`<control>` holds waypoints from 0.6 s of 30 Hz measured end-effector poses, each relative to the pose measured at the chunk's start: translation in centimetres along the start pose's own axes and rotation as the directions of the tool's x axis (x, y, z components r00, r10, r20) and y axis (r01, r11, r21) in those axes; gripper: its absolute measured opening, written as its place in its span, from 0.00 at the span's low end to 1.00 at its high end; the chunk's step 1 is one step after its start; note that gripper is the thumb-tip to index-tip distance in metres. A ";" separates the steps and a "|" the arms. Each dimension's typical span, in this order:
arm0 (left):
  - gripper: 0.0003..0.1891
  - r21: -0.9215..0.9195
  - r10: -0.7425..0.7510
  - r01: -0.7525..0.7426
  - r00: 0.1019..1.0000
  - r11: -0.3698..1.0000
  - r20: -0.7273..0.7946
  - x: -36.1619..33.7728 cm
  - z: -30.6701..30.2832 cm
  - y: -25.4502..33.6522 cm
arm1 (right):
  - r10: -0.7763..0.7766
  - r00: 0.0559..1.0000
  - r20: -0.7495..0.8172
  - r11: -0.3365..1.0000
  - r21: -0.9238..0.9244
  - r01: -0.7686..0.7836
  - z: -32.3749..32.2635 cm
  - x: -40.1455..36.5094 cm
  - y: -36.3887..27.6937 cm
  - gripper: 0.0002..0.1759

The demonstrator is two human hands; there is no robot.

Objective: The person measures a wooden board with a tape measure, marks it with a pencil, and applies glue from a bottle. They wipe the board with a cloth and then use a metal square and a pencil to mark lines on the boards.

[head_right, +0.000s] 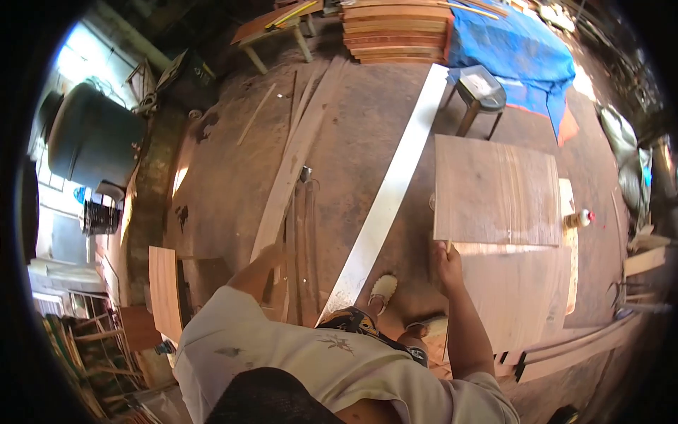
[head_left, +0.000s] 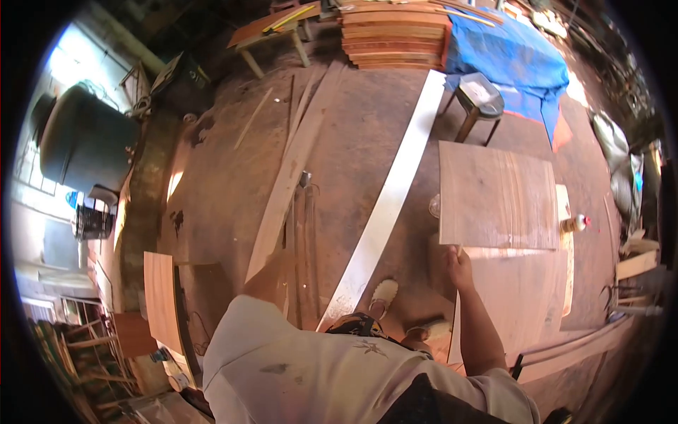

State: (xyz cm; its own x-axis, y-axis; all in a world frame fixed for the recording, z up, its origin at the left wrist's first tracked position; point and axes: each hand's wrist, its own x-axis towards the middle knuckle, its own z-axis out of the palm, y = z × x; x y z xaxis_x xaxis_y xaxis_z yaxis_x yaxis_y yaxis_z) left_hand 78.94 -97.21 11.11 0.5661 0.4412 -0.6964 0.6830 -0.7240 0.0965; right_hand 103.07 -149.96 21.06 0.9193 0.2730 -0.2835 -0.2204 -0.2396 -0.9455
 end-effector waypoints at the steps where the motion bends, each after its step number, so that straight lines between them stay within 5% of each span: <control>1: 0.27 -0.049 -0.071 0.072 0.997 0.996 0.031 -1.6 0.5 -3.4 | -0.051 0.997 0.061 0.993 -0.107 0.057 1.3 1.1 -1.7 0.20; 6: 0.27 -0.276 -0.195 0.243 0.962 0.930 0.191 -7.9 5.6 -9.8 | -0.089 0.979 0.185 0.916 -0.371 0.153 1.0 6.2 -0.5 0.18; 8: 0.27 -0.351 -0.162 0.235 0.961 0.907 0.225 -8.6 7.3 -9.0 | 0.054 0.985 0.163 0.827 -0.560 0.047 -1.4 6.6 0.5 0.16; 10: 0.27 -0.401 -0.122 0.221 0.959 0.889 0.257 -9.2 7.8 -7.3 | 0.038 0.986 0.162 0.808 -0.585 0.065 -6.5 7.5 8.0 0.15; 11: 0.27 -0.418 -0.096 0.203 0.960 0.885 0.264 -8.8 7.4 -6.4 | 0.109 0.993 0.045 0.735 -0.676 -0.051 -9.2 7.4 11.9 0.14; 12: 0.27 -0.425 -0.064 0.176 0.962 0.888 0.264 -8.2 6.8 -5.2 | 0.253 0.967 -0.006 0.845 -0.486 -0.224 -10.7 5.6 11.8 0.14; 13: 0.27 -0.433 -0.041 0.153 0.966 0.889 0.256 -7.5 5.5 -4.2 | 0.252 0.967 -0.045 0.835 -0.495 -0.241 -14.0 5.1 17.6 0.12; 14: 0.27 -0.431 -0.015 0.122 0.970 0.894 0.244 -6.0 4.0 -3.2 | 0.457 0.880 -0.125 0.813 -0.342 -0.471 -14.5 2.8 15.1 0.10; 18: 0.27 -0.413 0.083 -0.010 0.984 0.911 0.160 2.0 -3.0 1.7 | 0.591 0.751 -0.294 0.721 -0.225 -0.655 -18.2 -2.6 20.0 0.13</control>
State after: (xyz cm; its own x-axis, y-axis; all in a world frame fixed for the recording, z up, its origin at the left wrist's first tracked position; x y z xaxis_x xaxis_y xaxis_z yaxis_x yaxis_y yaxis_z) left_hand 82.60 -95.95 12.07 0.5397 0.2889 -0.7907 0.8072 -0.4444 0.3886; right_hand 102.22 -172.45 5.84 0.6566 -0.2105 -0.7243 -0.6876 -0.5616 -0.4601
